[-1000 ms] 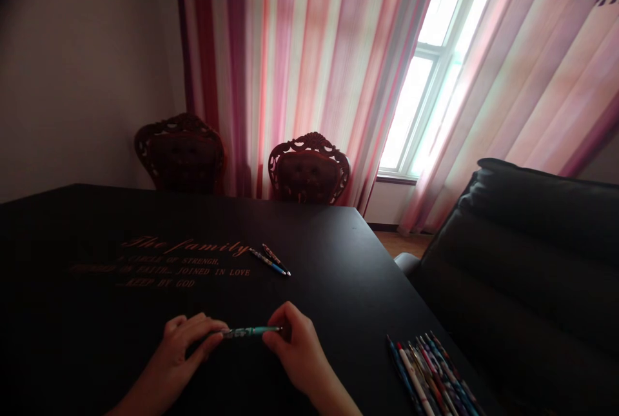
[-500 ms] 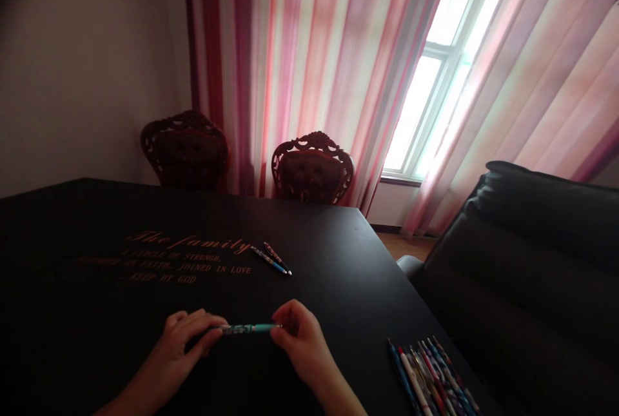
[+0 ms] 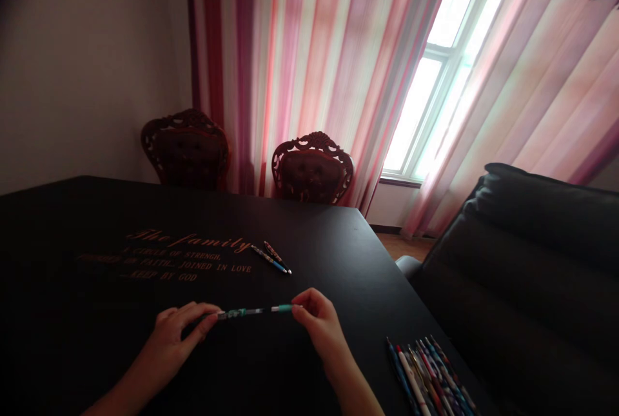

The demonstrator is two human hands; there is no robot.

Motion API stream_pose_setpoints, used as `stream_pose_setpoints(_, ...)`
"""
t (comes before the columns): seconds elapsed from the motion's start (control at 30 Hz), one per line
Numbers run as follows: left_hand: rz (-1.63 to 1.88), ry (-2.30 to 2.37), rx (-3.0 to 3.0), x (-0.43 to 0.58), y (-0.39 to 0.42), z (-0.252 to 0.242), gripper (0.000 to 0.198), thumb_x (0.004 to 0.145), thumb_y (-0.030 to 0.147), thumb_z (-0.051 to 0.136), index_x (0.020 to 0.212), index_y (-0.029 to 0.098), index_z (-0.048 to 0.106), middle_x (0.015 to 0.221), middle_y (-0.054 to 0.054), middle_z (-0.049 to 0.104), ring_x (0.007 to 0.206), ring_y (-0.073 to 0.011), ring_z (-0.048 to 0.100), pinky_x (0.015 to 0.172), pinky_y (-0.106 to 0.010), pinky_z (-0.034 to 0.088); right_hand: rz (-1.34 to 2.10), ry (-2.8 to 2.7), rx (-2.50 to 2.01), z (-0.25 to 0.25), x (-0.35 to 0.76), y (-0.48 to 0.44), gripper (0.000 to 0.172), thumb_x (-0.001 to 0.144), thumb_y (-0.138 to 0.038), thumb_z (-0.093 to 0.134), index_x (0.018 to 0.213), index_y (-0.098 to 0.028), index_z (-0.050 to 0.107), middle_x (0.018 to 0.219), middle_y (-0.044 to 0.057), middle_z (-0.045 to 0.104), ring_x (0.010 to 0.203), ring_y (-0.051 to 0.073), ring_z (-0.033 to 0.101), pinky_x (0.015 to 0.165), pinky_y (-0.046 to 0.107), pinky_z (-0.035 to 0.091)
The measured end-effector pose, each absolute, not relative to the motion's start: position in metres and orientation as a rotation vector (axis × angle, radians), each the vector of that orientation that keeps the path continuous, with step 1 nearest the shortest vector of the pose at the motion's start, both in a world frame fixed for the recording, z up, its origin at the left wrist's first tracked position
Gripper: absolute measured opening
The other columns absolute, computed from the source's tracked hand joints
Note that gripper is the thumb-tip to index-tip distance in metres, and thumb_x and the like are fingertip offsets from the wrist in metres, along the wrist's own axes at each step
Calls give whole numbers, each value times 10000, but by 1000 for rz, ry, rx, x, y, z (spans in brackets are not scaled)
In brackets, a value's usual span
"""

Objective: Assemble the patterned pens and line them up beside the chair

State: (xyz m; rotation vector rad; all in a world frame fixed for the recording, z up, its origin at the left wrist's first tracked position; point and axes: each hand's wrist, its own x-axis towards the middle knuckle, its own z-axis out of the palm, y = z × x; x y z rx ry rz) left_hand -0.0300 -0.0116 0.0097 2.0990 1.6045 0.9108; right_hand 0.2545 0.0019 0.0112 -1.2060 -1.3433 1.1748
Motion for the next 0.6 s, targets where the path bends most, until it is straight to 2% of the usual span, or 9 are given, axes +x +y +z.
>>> stream_pose_setpoints(0.1,928,1671,2179,-32,-12,13,217,874,460,554,993,353,701,975,2,741,926,-256,634,920,-417,339,1103,-1305,-1232,17,265,5,307,699,-460,724,747,-177,615,587,-41,522,548,114,450,528,233,325)
stream_pose_setpoints(0.27,837,1677,2281,-30,-15,10,183,833,336,623,1005,334,685,1004,-13,719,985,-266,603,945,-457,301,1059,-1400,-1175,22,256,-2,271,738,-425,710,761,-173,615,643,-31,525,601,118,455,554,233,337)
stream_pose_setpoints(0.43,788,1538,2251,-25,-18,6,288,844,414,621,1126,361,611,1176,-18,649,1111,-276,561,942,-448,340,1098,-1544,-1168,19,231,-14,227,770,-385,696,833,-173,646,681,-20,547,613,122,469,570,241,356)
stream_pose_setpoints(0.5,774,1460,2282,-24,-19,7,240,842,372,632,1081,351,619,1209,-16,628,1147,-271,540,946,-435,347,1083,-1586,-1187,19,225,-18,211,779,-371,688,847,-173,662,695,-12,557,625,127,476,581,246,365)
stream_pose_setpoints(0.6,735,1448,2315,-23,-21,9,79,847,270,615,908,309,646,1204,-13,621,1165,-273,523,958,-450,333,1044,-1578,-1182,22,225,-20,217,794,-378,670,855,-170,662,718,3,575,644,138,491,591,252,378)
